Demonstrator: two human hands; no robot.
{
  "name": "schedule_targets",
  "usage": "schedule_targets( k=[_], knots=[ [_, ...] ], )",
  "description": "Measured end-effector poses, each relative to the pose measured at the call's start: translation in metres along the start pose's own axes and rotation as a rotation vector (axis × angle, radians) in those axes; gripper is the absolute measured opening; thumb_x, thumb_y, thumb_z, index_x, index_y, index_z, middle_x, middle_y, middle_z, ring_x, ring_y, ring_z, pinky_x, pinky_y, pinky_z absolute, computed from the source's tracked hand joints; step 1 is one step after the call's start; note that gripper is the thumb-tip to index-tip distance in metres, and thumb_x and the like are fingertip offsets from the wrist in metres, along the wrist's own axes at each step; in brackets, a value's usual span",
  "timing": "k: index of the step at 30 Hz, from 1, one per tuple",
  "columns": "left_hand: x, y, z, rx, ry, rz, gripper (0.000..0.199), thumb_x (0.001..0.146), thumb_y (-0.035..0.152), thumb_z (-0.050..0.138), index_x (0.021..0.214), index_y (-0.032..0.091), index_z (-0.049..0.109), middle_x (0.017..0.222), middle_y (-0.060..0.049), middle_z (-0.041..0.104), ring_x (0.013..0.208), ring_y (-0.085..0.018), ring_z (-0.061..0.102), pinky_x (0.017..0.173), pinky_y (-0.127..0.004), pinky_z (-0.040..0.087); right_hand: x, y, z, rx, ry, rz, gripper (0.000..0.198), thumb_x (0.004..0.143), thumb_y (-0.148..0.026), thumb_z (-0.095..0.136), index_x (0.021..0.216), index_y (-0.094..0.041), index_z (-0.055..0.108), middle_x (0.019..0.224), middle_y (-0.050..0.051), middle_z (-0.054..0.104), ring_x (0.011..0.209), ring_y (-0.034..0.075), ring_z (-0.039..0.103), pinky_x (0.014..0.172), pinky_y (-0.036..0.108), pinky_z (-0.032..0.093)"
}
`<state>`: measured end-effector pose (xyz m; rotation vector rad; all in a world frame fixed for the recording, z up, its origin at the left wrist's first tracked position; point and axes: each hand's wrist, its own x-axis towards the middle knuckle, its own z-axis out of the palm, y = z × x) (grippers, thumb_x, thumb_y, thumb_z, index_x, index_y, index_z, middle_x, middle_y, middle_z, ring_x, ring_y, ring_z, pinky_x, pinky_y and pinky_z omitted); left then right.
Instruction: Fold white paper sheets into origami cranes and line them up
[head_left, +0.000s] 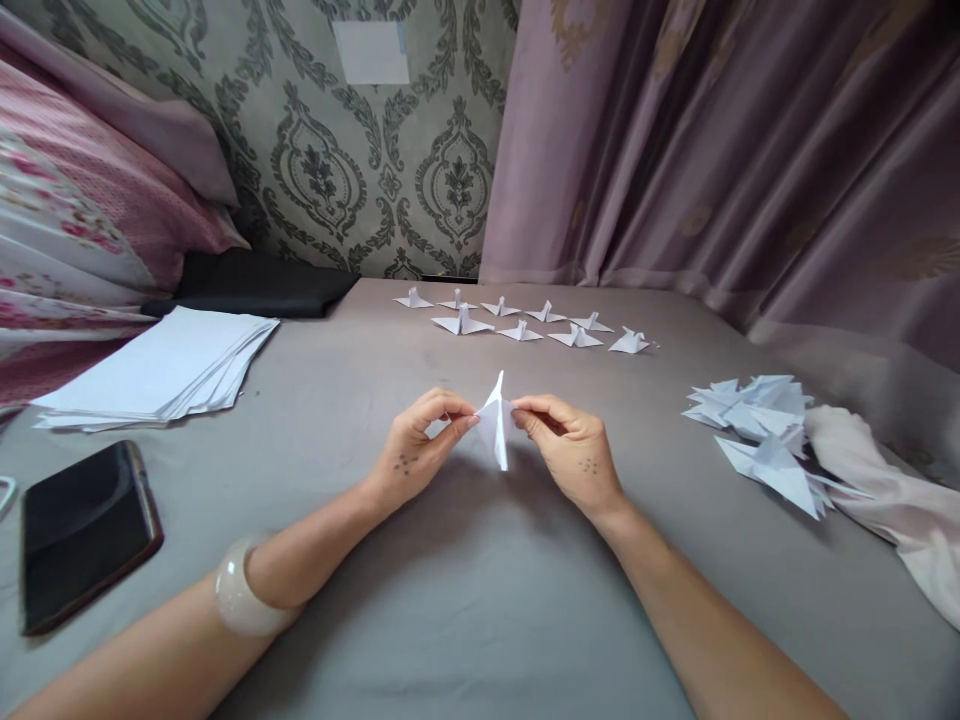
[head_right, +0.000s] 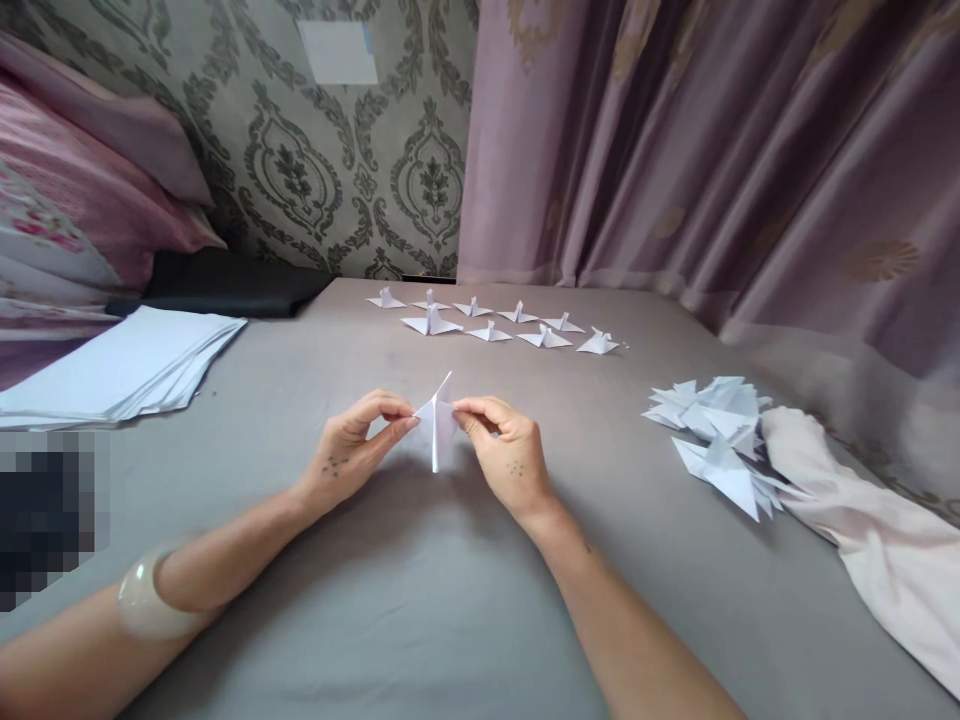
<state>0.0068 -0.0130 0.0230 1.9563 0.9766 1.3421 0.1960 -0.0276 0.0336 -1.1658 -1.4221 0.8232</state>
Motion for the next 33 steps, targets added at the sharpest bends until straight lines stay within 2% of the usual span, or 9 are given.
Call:
schedule_targets(
  k=[4, 7, 11, 15, 21, 25, 28, 30, 33],
  knots=[
    [0.0, 0.003, -0.001, 0.019, -0.016, -0.024, 0.008, 0.086, 0.024, 0.06, 0.08, 0.018, 0.06, 0.078, -0.002, 0.059, 0.074, -0.013, 0.054, 0.073, -0.027, 0.043, -0.001, 0.001, -0.001, 0.001, -0.001, 0.027, 0.011, 0.08, -0.028, 0.063, 0.088, -0.022, 0.067, 0.077, 0.0, 0.065, 0.066, 0.013, 0.061, 0.065, 0.026, 0.049],
    [-0.001, 0.002, -0.001, -0.011, -0.038, -0.096, 0.011, 0.084, 0.028, 0.062, 0.079, 0.018, 0.061, 0.075, -0.001, 0.059, 0.073, -0.013, 0.053, 0.074, -0.027, 0.042, -0.002, 0.003, 0.0, 0.012, -0.033, 0.003, 0.005, 0.08, -0.024, 0.06, 0.082, -0.021, 0.063, 0.075, -0.001, 0.063, 0.066, 0.013, 0.062, 0.065, 0.026, 0.048],
    [-0.001, -0.002, -0.002, -0.184, -0.023, -0.308, 0.018, 0.08, 0.034, 0.066, 0.077, 0.017, 0.062, 0.075, -0.001, 0.06, 0.072, -0.012, 0.053, 0.07, -0.026, 0.042, -0.001, -0.001, -0.002, -0.074, -0.109, -0.104, 0.014, 0.078, -0.014, 0.052, 0.077, -0.02, 0.065, 0.088, 0.002, 0.062, 0.071, 0.012, 0.059, 0.067, 0.026, 0.047],
    [0.002, -0.005, -0.003, -0.419, 0.016, -0.468, 0.021, 0.077, 0.036, 0.069, 0.073, 0.016, 0.062, 0.071, 0.001, 0.059, 0.067, -0.01, 0.052, 0.065, -0.022, 0.042, -0.001, -0.011, -0.007, -0.193, -0.173, -0.089, 0.016, 0.077, -0.015, 0.055, 0.086, -0.02, 0.067, 0.094, 0.003, 0.064, 0.08, 0.014, 0.058, 0.073, 0.028, 0.045],
    [0.011, -0.003, -0.011, -0.285, 0.005, -0.416, 0.02, 0.077, 0.036, 0.069, 0.076, 0.017, 0.065, 0.071, 0.001, 0.06, 0.062, -0.008, 0.048, 0.059, -0.021, 0.04, 0.004, -0.011, -0.018, -0.304, -0.144, -0.073, 0.005, 0.079, -0.025, 0.062, 0.081, -0.023, 0.066, 0.092, 0.001, 0.066, 0.085, 0.015, 0.057, 0.078, 0.029, 0.043],
    [0.018, 0.001, -0.019, -0.033, -0.058, -0.323, 0.02, 0.079, 0.037, 0.066, 0.078, 0.017, 0.066, 0.072, 0.0, 0.061, 0.058, -0.009, 0.046, 0.055, -0.023, 0.038, 0.007, -0.006, -0.024, -0.414, -0.102, -0.167, 0.013, 0.082, -0.02, 0.057, 0.08, -0.025, 0.068, 0.09, -0.001, 0.069, 0.086, 0.016, 0.057, 0.075, 0.029, 0.043],
    [0.019, 0.001, -0.021, 0.181, -0.082, -0.181, 0.015, 0.083, 0.034, 0.062, 0.079, 0.02, 0.066, 0.077, -0.001, 0.063, 0.065, -0.011, 0.05, 0.061, -0.025, 0.04, 0.007, -0.005, -0.025, -0.454, -0.093, -0.2, 0.021, 0.082, -0.013, 0.051, 0.082, -0.025, 0.068, 0.092, -0.001, 0.069, 0.078, 0.014, 0.059, 0.07, 0.027, 0.043],
    [0.018, -0.002, -0.021, 0.259, -0.098, -0.125, 0.014, 0.085, 0.031, 0.059, 0.081, 0.021, 0.066, 0.08, -0.001, 0.063, 0.069, -0.012, 0.052, 0.064, -0.025, 0.041, 0.005, -0.003, -0.024, -0.472, -0.1, -0.196, 0.022, 0.081, -0.011, 0.05, 0.084, -0.024, 0.068, 0.093, -0.001, 0.069, 0.072, 0.013, 0.059, 0.065, 0.026, 0.043],
    [0.015, -0.01, -0.018, 0.293, -0.137, -0.121, 0.013, 0.087, 0.03, 0.056, 0.082, 0.021, 0.066, 0.079, -0.001, 0.063, 0.068, -0.012, 0.053, 0.063, -0.025, 0.041, 0.003, -0.002, -0.022, -0.512, -0.127, -0.177, 0.024, 0.08, -0.011, 0.049, 0.088, -0.025, 0.068, 0.095, -0.001, 0.069, 0.068, 0.012, 0.059, 0.063, 0.025, 0.044]
  ],
)
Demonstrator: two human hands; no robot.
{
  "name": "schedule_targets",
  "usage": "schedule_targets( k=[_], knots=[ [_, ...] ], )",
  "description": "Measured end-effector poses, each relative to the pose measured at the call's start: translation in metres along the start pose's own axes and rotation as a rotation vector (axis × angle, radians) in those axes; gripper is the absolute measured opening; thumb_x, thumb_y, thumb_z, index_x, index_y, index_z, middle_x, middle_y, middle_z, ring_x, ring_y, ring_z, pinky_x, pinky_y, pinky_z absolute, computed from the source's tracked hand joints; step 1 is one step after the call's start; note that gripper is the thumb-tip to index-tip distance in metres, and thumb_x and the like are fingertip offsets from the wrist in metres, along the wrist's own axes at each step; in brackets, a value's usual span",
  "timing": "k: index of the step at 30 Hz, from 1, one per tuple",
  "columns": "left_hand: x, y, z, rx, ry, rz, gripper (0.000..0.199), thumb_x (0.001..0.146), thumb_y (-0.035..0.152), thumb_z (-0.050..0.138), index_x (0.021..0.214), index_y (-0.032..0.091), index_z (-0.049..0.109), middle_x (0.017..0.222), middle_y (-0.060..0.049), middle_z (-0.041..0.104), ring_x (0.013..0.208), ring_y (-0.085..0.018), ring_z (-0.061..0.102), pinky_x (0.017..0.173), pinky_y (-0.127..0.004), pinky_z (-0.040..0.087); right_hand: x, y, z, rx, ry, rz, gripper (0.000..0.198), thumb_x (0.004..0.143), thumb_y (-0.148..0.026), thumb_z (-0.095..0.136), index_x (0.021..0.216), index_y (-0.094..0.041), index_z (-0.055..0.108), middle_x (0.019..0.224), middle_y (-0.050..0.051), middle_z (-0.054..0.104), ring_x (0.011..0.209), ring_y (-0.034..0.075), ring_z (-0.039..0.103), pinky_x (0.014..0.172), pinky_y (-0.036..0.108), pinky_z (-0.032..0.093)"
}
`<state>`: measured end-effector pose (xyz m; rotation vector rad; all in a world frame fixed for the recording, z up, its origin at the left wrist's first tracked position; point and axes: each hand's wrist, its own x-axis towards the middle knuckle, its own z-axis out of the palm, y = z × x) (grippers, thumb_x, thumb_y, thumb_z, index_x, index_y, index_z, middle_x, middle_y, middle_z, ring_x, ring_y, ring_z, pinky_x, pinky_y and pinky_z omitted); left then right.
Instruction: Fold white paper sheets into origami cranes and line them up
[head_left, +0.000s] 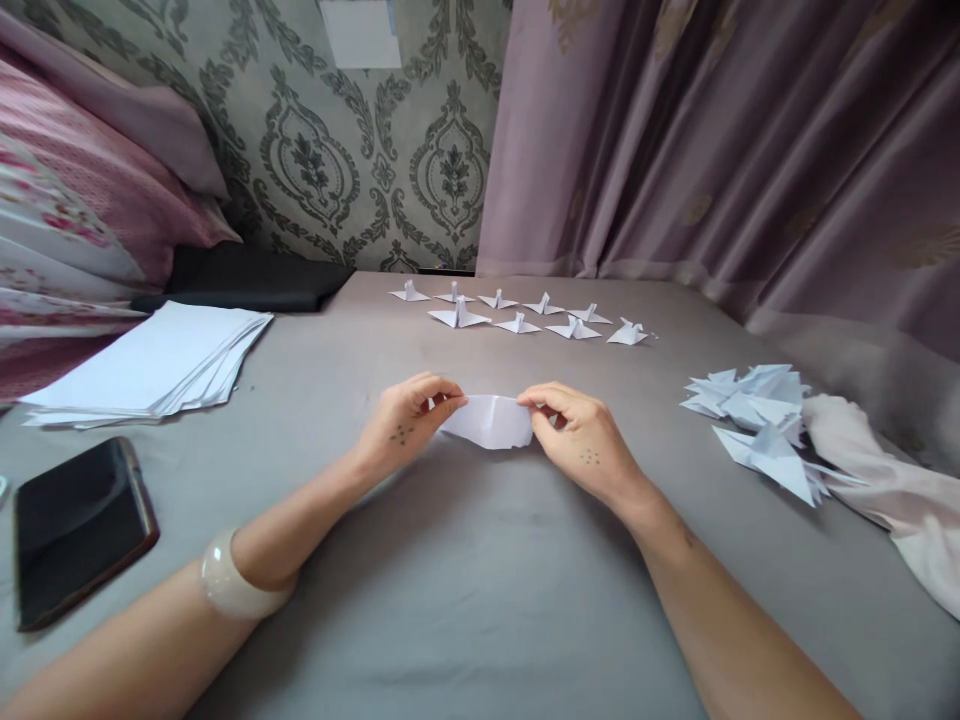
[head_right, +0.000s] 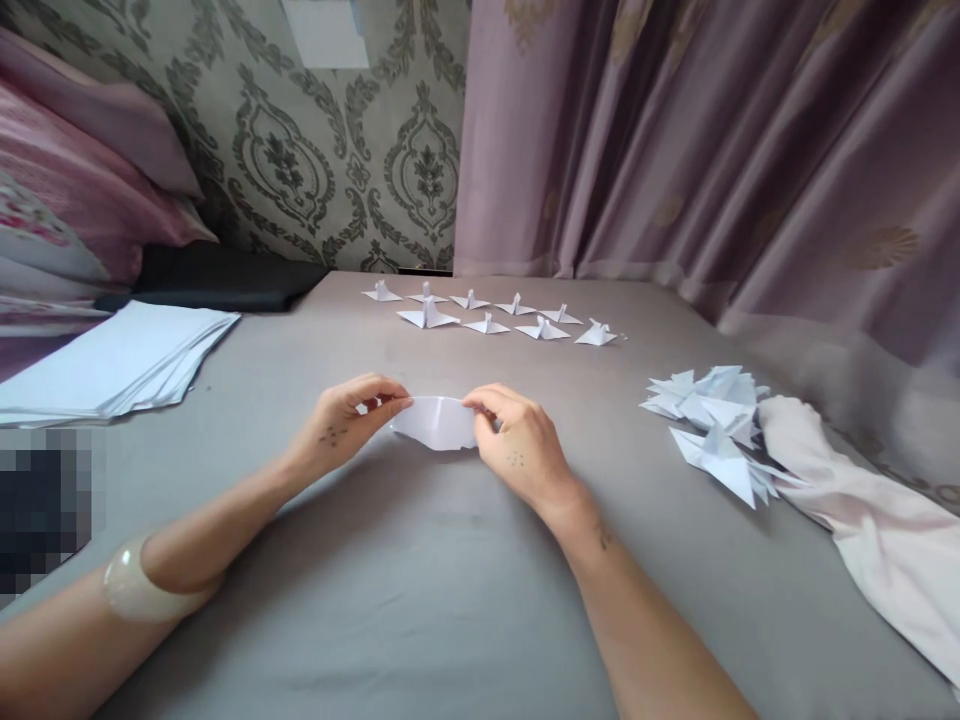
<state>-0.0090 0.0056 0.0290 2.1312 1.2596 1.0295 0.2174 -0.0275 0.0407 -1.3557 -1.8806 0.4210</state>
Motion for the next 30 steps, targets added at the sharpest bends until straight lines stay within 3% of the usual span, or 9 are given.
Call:
schedule_targets(
  k=[5, 10, 12, 15, 19, 23, 30],
  knots=[
    [-0.001, -0.01, 0.004, -0.024, 0.001, 0.042, 0.015, 0.089, 0.026, 0.051, 0.091, 0.022, 0.066, 0.091, -0.003, 0.065, 0.078, -0.013, 0.058, 0.067, -0.025, 0.043, -0.002, -0.009, -0.003, 0.034, -0.115, 0.089, 0.031, 0.079, -0.018, 0.055, 0.107, -0.028, 0.064, 0.091, -0.002, 0.069, 0.056, 0.009, 0.055, 0.058, 0.024, 0.044],
    [0.002, -0.015, 0.005, -0.151, 0.008, 0.041, 0.018, 0.089, 0.029, 0.05, 0.096, 0.022, 0.066, 0.104, -0.006, 0.063, 0.092, -0.017, 0.059, 0.076, -0.028, 0.045, -0.003, -0.021, -0.006, 0.276, -0.352, 0.21, 0.024, 0.08, -0.037, 0.06, 0.1, -0.026, 0.068, 0.08, -0.001, 0.07, 0.049, 0.009, 0.052, 0.049, 0.023, 0.041],
    [0.003, -0.016, 0.007, -0.196, 0.001, 0.04, 0.019, 0.089, 0.031, 0.051, 0.094, 0.022, 0.067, 0.102, -0.007, 0.064, 0.092, -0.017, 0.06, 0.078, -0.028, 0.045, 0.0, -0.017, -0.006, 0.354, -0.295, 0.283, 0.026, 0.081, -0.042, 0.058, 0.092, -0.022, 0.07, 0.075, 0.0, 0.069, 0.048, 0.01, 0.052, 0.05, 0.024, 0.042],
    [0.006, -0.013, 0.007, -0.224, -0.009, 0.048, 0.02, 0.089, 0.033, 0.051, 0.093, 0.022, 0.067, 0.098, -0.007, 0.065, 0.089, -0.017, 0.059, 0.078, -0.028, 0.045, 0.007, 0.0, -0.003, 0.412, -0.042, 0.378, 0.028, 0.08, -0.043, 0.059, 0.088, -0.018, 0.07, 0.08, 0.004, 0.071, 0.06, 0.013, 0.06, 0.06, 0.026, 0.046],
    [0.009, -0.005, 0.005, -0.201, -0.032, 0.07, 0.021, 0.09, 0.034, 0.051, 0.092, 0.023, 0.069, 0.099, -0.008, 0.066, 0.089, -0.018, 0.06, 0.08, -0.029, 0.045, 0.013, 0.019, -0.002, 0.346, 0.05, 0.388, 0.029, 0.077, -0.04, 0.062, 0.092, -0.017, 0.071, 0.09, 0.007, 0.072, 0.077, 0.018, 0.063, 0.07, 0.03, 0.047],
    [0.012, 0.0, 0.004, -0.153, -0.019, 0.132, 0.023, 0.091, 0.034, 0.049, 0.091, 0.024, 0.07, 0.098, -0.007, 0.066, 0.088, -0.017, 0.062, 0.081, -0.027, 0.045, 0.012, 0.013, 0.0, 0.451, -0.041, 0.402, 0.032, 0.078, -0.043, 0.06, 0.093, -0.017, 0.072, 0.091, 0.007, 0.072, 0.077, 0.018, 0.063, 0.07, 0.03, 0.047],
    [0.014, 0.004, 0.003, -0.103, -0.021, 0.244, 0.025, 0.093, 0.028, 0.045, 0.095, 0.021, 0.069, 0.1, -0.01, 0.065, 0.089, -0.016, 0.062, 0.081, -0.028, 0.046, 0.008, -0.004, 0.006, 0.744, -0.266, 0.59, 0.04, 0.072, -0.05, 0.069, 0.094, -0.017, 0.071, 0.083, 0.005, 0.072, 0.069, 0.015, 0.063, 0.063, 0.026, 0.046]
  ],
)
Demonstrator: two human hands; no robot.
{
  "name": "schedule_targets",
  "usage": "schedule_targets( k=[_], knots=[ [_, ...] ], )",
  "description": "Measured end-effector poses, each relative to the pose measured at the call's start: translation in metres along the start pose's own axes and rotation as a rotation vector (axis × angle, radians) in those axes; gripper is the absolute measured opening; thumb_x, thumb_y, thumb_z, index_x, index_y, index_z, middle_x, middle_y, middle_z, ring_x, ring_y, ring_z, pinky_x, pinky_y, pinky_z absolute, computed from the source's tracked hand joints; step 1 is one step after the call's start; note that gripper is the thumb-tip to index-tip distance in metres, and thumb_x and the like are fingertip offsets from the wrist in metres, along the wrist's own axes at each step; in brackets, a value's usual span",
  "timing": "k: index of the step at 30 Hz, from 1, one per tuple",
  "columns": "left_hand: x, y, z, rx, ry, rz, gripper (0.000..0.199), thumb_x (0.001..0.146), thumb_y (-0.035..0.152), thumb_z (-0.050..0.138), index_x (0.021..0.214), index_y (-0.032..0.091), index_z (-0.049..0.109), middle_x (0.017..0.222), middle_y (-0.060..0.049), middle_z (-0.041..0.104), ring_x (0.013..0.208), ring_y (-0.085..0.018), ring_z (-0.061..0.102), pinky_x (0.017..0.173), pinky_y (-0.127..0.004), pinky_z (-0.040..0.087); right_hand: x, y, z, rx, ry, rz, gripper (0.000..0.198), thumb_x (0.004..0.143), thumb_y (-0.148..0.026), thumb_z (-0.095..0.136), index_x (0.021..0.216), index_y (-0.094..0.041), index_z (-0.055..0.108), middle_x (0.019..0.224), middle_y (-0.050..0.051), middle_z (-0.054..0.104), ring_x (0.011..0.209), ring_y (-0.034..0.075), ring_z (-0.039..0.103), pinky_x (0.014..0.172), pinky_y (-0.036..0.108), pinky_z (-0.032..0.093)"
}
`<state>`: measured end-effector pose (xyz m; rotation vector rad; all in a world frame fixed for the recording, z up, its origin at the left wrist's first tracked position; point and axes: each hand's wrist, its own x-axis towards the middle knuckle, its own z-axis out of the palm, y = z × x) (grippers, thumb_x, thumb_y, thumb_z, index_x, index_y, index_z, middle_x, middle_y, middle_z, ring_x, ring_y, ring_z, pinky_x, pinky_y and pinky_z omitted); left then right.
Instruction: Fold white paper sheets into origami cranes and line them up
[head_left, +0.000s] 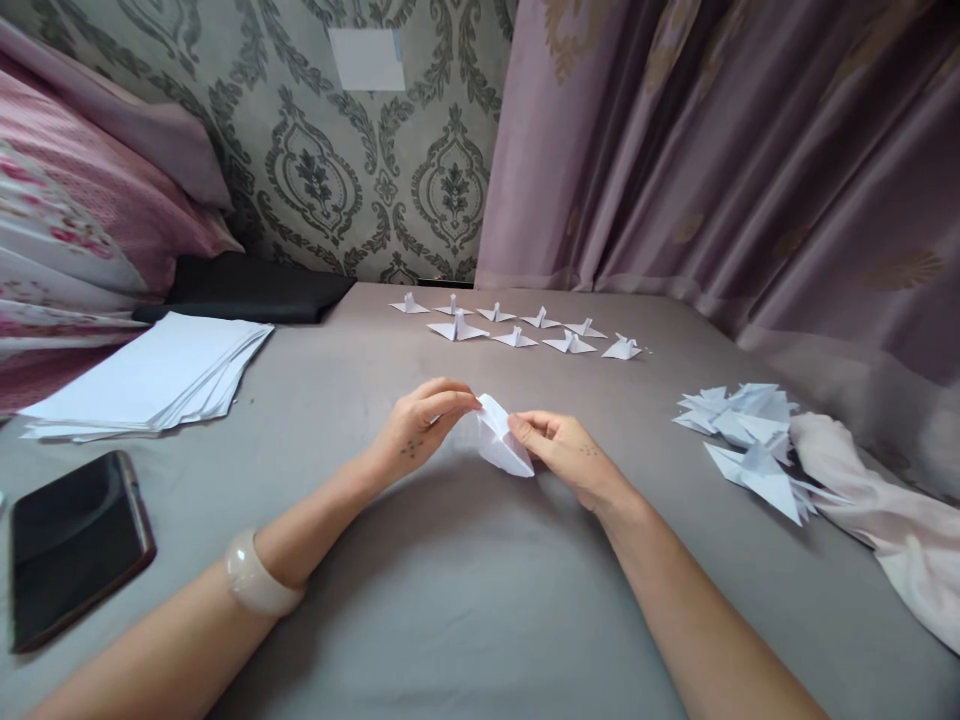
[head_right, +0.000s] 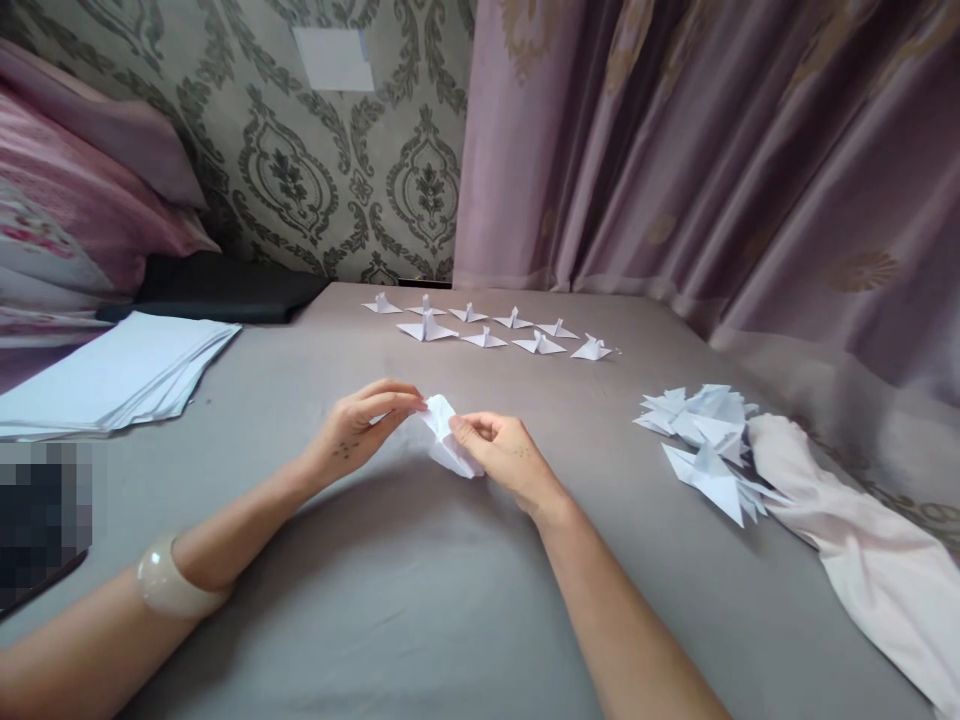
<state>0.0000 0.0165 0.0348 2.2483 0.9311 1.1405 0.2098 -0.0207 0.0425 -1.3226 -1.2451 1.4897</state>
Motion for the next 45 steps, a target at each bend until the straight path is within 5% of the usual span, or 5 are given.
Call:
schedule_targets(
  k=[5, 13, 30, 36, 45],
  knots=[
    [0.002, 0.007, 0.004, -0.098, 0.088, -0.104, 0.018, 0.088, 0.03, 0.054, 0.096, 0.022, 0.067, 0.102, -0.008, 0.065, 0.089, -0.016, 0.061, 0.082, -0.028, 0.046, 0.001, 0.0, -0.002, 0.19, -0.055, 0.109, 0.036, 0.067, -0.047, 0.075, 0.086, -0.016, 0.072, 0.08, 0.005, 0.071, 0.069, 0.014, 0.062, 0.065, 0.025, 0.047],
    [-0.003, 0.014, 0.014, -0.443, 0.382, -0.674, 0.031, 0.076, 0.044, 0.067, 0.087, 0.015, 0.065, 0.089, -0.006, 0.067, 0.08, -0.015, 0.059, 0.071, -0.026, 0.044, 0.012, 0.01, -0.007, 0.359, 0.142, 0.048, 0.033, 0.061, -0.047, 0.079, 0.078, -0.019, 0.072, 0.079, 0.003, 0.069, 0.073, 0.015, 0.06, 0.071, 0.027, 0.047],
    [-0.008, 0.036, 0.02, -0.573, 0.249, -0.723, 0.028, 0.074, 0.04, 0.069, 0.085, 0.014, 0.067, 0.088, -0.007, 0.072, 0.082, -0.019, 0.065, 0.071, -0.027, 0.046, 0.011, 0.016, 0.007, 0.22, 0.512, -0.14, 0.034, 0.06, -0.045, 0.078, 0.082, -0.019, 0.074, 0.079, 0.002, 0.072, 0.076, 0.016, 0.062, 0.07, 0.028, 0.046],
    [-0.007, 0.034, 0.024, -0.838, 0.229, -0.79, 0.043, 0.072, 0.037, 0.074, 0.107, 0.015, 0.064, 0.099, -0.009, 0.071, 0.091, -0.019, 0.065, 0.079, -0.03, 0.047, 0.009, 0.021, 0.022, 0.249, 0.512, -0.185, 0.033, 0.062, -0.043, 0.078, 0.084, -0.018, 0.074, 0.085, 0.003, 0.073, 0.08, 0.017, 0.064, 0.079, 0.031, 0.047],
    [-0.005, 0.029, 0.025, -0.923, 0.287, -0.922, 0.025, 0.063, 0.031, 0.079, 0.08, 0.016, 0.07, 0.086, -0.005, 0.07, 0.08, -0.014, 0.061, 0.08, -0.028, 0.044, 0.005, 0.017, 0.024, 0.241, 0.43, -0.165, 0.034, 0.064, -0.042, 0.077, 0.086, -0.017, 0.07, 0.083, 0.003, 0.073, 0.078, 0.016, 0.064, 0.074, 0.029, 0.048]
  ],
)
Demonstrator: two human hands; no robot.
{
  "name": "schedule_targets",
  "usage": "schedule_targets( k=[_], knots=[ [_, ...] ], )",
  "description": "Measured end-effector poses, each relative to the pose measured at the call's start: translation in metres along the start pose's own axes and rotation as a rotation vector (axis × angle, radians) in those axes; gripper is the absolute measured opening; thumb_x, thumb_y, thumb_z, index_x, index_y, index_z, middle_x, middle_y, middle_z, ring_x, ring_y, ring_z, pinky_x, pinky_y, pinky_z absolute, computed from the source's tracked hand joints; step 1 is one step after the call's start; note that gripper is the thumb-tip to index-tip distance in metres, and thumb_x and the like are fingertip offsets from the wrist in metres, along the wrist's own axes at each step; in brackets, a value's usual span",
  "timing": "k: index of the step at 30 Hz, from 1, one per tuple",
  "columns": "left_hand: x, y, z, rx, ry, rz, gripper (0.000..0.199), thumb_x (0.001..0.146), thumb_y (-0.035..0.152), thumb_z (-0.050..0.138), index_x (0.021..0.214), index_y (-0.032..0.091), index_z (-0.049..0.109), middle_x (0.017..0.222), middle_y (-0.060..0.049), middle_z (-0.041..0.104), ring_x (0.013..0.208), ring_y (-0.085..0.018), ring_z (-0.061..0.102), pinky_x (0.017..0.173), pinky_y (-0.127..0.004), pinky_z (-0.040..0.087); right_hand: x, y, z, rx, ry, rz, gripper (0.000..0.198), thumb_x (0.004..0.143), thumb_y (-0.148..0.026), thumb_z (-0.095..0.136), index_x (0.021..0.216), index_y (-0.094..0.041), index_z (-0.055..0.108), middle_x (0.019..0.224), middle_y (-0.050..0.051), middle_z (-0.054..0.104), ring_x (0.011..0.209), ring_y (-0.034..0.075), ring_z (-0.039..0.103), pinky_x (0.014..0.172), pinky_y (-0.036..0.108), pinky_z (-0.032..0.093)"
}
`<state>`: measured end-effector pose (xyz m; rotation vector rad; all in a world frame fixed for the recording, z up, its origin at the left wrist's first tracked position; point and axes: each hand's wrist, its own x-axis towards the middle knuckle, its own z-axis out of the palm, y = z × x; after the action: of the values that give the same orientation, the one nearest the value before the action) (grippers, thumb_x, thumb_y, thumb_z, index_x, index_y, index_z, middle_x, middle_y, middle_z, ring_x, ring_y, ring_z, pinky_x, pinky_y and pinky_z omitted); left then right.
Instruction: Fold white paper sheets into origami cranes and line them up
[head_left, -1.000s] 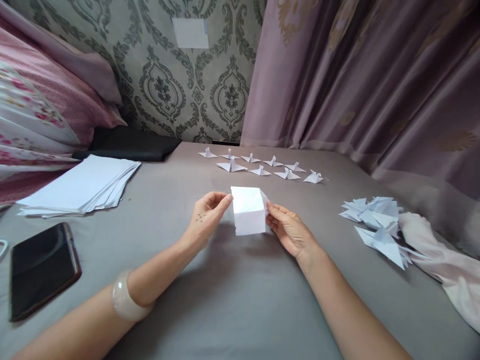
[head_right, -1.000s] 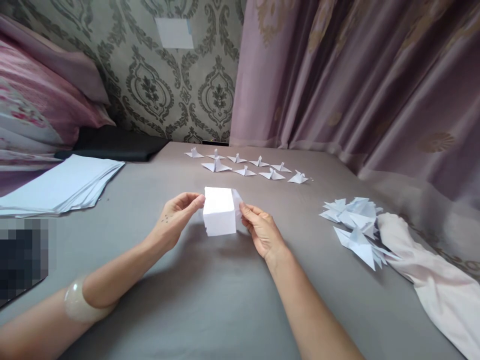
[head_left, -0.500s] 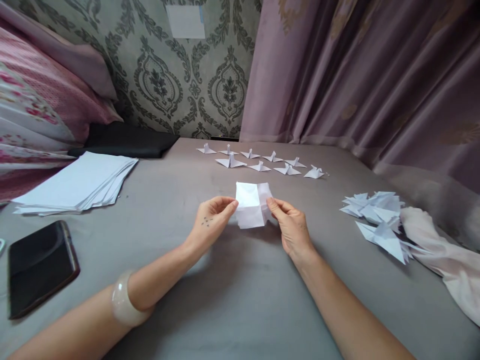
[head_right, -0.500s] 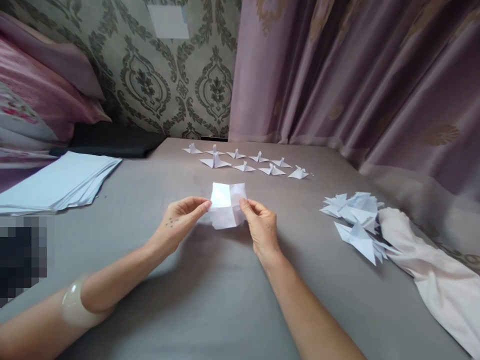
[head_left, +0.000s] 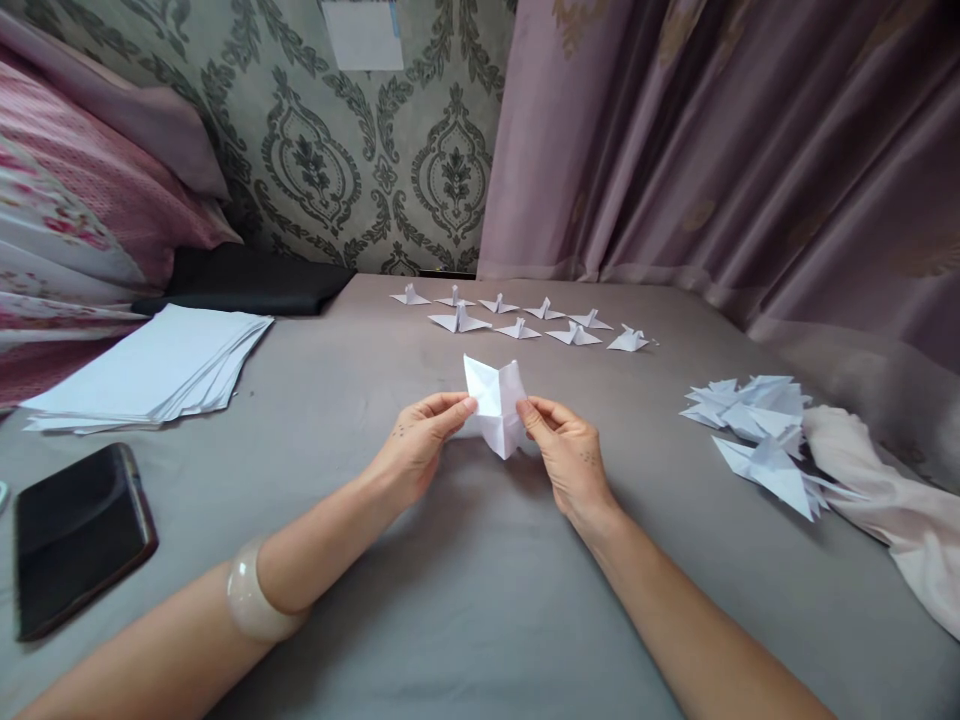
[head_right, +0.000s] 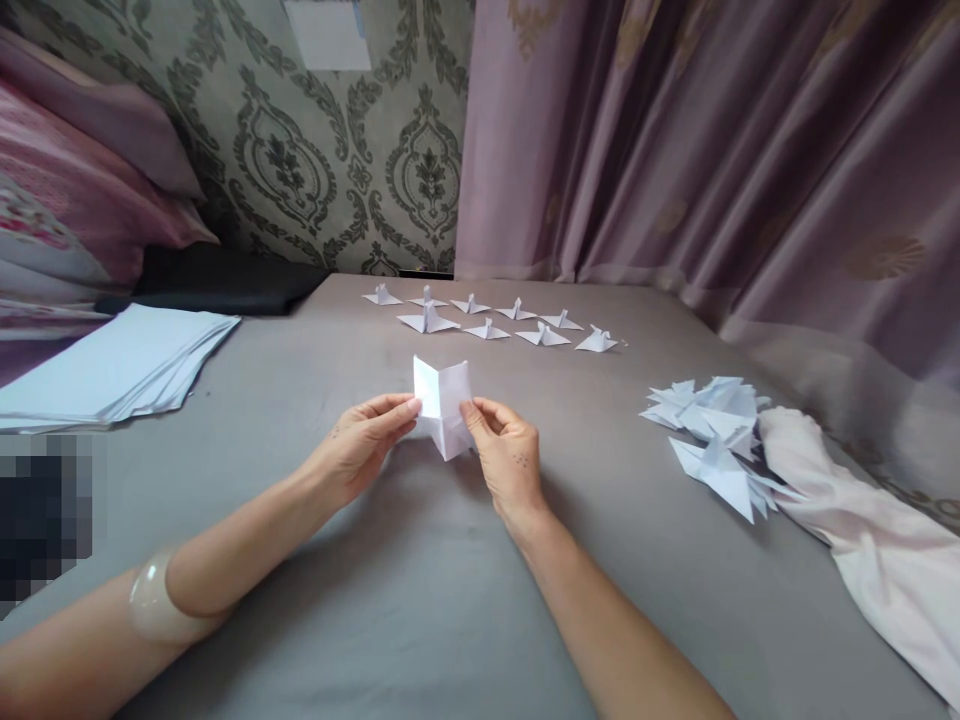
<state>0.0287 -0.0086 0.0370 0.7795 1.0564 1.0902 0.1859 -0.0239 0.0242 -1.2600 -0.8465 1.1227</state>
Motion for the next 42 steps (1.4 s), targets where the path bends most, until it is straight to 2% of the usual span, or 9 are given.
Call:
schedule_targets(
  k=[6, 10, 14, 17, 22, 26, 32, 37, 42],
  knots=[
    [0.001, -0.002, -0.002, 0.013, 0.075, 0.081, 0.021, 0.063, 0.03, 0.079, 0.075, 0.017, 0.069, 0.079, -0.001, 0.067, 0.074, -0.011, 0.059, 0.078, -0.026, 0.042, 0.003, 0.0, -0.003, 0.011, -0.055, -0.091, 0.035, 0.065, -0.037, 0.077, 0.092, -0.02, 0.063, 0.069, -0.002, 0.069, 0.066, 0.013, 0.061, 0.067, 0.027, 0.047],
    [0.002, -0.004, -0.005, 0.05, 0.092, 0.197, 0.023, 0.066, 0.03, 0.078, 0.08, 0.017, 0.066, 0.077, -0.001, 0.067, 0.073, -0.011, 0.059, 0.074, -0.025, 0.042, 0.003, 0.001, -0.005, -0.075, -0.102, -0.165, 0.022, 0.069, -0.035, 0.073, 0.085, -0.02, 0.07, 0.082, 0.002, 0.071, 0.078, 0.015, 0.063, 0.075, 0.029, 0.048],
    [0.001, -0.005, -0.006, 0.077, 0.081, 0.276, 0.025, 0.068, 0.03, 0.076, 0.086, 0.019, 0.063, 0.076, 0.001, 0.067, 0.073, -0.012, 0.059, 0.071, -0.024, 0.042, 0.003, 0.001, -0.007, -0.204, -0.156, -0.175, 0.027, 0.07, -0.033, 0.072, 0.094, -0.02, 0.072, 0.087, 0.004, 0.071, 0.079, 0.017, 0.063, 0.078, 0.032, 0.049],
    [-0.002, -0.005, -0.005, 0.11, 0.051, 0.311, 0.021, 0.071, 0.033, 0.074, 0.083, 0.017, 0.067, 0.082, -0.002, 0.067, 0.075, -0.012, 0.058, 0.072, -0.024, 0.043, 0.005, 0.004, -0.008, -0.213, -0.136, -0.212, 0.028, 0.069, -0.032, 0.072, 0.094, -0.02, 0.071, 0.086, 0.004, 0.071, 0.079, 0.017, 0.064, 0.078, 0.032, 0.05],
    [-0.004, -0.008, -0.007, 0.167, -0.035, 0.329, 0.027, 0.068, 0.031, 0.077, 0.091, 0.019, 0.07, 0.09, -0.003, 0.068, 0.081, -0.013, 0.059, 0.074, -0.024, 0.044, 0.01, 0.007, -0.009, -0.177, -0.112, -0.263, 0.025, 0.07, -0.031, 0.072, 0.092, -0.021, 0.071, 0.089, 0.004, 0.073, 0.084, 0.018, 0.066, 0.084, 0.034, 0.05],
    [0.0, -0.011, -0.012, 0.211, 0.002, 0.388, 0.023, 0.07, 0.031, 0.076, 0.089, 0.019, 0.073, 0.089, -0.004, 0.07, 0.08, -0.014, 0.06, 0.075, -0.025, 0.044, 0.009, 0.005, -0.009, -0.149, -0.144, -0.286, 0.026, 0.071, -0.029, 0.072, 0.096, -0.022, 0.071, 0.094, 0.004, 0.073, 0.089, 0.019, 0.067, 0.088, 0.035, 0.05],
    [0.002, -0.013, -0.015, 0.266, 0.017, 0.467, 0.017, 0.071, 0.031, 0.075, 0.085, 0.021, 0.075, 0.085, -0.003, 0.07, 0.081, -0.015, 0.059, 0.075, -0.027, 0.044, 0.007, 0.004, -0.008, -0.165, -0.09, -0.351, 0.015, 0.073, -0.029, 0.07, 0.086, -0.023, 0.074, 0.087, 0.002, 0.072, 0.084, 0.017, 0.066, 0.081, 0.032, 0.052],
    [0.006, -0.011, -0.018, 0.469, 0.006, 0.647, 0.011, 0.075, 0.03, 0.072, 0.082, 0.023, 0.074, 0.09, -0.003, 0.065, 0.084, -0.015, 0.056, 0.076, -0.027, 0.041, 0.01, 0.006, -0.01, -0.258, -0.054, -0.498, 0.009, 0.074, -0.027, 0.07, 0.082, -0.024, 0.074, 0.1, 0.004, 0.064, 0.087, 0.016, 0.062, 0.074, 0.028, 0.05],
    [0.007, -0.007, -0.02, 0.574, -0.039, 0.702, 0.009, 0.077, 0.031, 0.07, 0.079, 0.022, 0.07, 0.083, -0.002, 0.065, 0.079, -0.015, 0.054, 0.078, -0.029, 0.04, 0.007, 0.0, -0.009, -0.323, -0.121, -0.544, 0.007, 0.08, -0.028, 0.065, 0.083, -0.023, 0.07, 0.094, 0.002, 0.069, 0.092, 0.017, 0.062, 0.085, 0.033, 0.046]
  ],
)
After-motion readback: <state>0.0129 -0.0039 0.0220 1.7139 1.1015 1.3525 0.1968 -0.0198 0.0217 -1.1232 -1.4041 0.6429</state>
